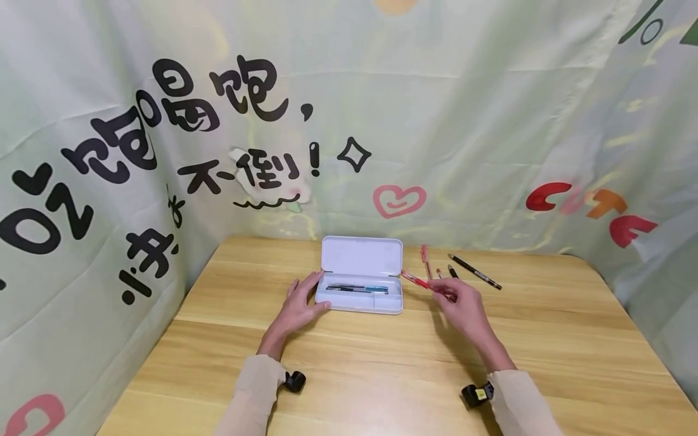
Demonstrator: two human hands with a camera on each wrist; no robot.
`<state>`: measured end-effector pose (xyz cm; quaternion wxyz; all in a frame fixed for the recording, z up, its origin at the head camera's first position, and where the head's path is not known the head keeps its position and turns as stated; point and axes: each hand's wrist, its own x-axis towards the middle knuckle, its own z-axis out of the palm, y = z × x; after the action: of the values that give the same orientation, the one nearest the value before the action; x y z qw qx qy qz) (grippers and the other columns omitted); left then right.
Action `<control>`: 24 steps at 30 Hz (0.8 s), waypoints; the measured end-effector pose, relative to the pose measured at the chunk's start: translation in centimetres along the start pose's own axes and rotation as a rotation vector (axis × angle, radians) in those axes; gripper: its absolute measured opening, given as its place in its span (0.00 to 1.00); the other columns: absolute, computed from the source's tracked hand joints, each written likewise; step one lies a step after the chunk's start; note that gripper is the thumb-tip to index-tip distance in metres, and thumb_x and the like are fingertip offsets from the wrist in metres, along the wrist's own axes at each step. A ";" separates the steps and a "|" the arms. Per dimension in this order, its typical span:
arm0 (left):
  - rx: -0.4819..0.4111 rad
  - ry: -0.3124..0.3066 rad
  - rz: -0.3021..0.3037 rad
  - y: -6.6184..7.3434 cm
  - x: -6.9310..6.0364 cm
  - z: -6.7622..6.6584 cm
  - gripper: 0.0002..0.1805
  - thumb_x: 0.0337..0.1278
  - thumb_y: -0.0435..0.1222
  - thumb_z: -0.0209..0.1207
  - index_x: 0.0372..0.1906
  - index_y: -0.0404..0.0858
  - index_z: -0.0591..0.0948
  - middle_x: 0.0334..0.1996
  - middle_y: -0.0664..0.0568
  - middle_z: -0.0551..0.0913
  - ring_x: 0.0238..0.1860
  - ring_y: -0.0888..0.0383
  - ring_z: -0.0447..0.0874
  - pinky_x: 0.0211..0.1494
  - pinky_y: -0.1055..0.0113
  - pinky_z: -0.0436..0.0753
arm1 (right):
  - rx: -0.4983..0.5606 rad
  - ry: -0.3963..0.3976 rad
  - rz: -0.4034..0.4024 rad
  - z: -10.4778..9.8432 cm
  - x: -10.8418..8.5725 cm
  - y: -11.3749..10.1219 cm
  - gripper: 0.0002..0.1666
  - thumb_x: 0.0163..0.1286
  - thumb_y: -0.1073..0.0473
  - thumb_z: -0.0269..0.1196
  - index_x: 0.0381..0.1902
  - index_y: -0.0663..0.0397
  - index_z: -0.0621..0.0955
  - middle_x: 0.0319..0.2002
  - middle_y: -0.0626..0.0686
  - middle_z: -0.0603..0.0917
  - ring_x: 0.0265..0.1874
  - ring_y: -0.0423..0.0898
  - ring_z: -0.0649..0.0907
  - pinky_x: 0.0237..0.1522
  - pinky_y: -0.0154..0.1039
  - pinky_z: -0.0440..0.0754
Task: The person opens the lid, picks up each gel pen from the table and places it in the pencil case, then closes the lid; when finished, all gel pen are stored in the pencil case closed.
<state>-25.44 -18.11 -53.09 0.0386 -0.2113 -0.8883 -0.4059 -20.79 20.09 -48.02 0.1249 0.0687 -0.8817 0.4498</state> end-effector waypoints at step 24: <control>-0.002 -0.001 -0.012 0.0 0.0 0.2 0.44 0.60 0.40 0.69 0.78 0.34 0.64 0.75 0.37 0.66 0.77 0.39 0.58 0.79 0.39 0.40 | 0.019 0.001 -0.099 8.0 5.1 -3.0 0.08 0.66 0.69 0.71 0.39 0.54 0.92 0.41 0.53 0.90 0.43 0.49 0.86 0.46 0.47 0.86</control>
<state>-25.45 -17.93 -53.26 0.0356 -0.2062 -0.8892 -0.4069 -26.29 11.78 -48.71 0.1470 0.1132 -0.8727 0.4516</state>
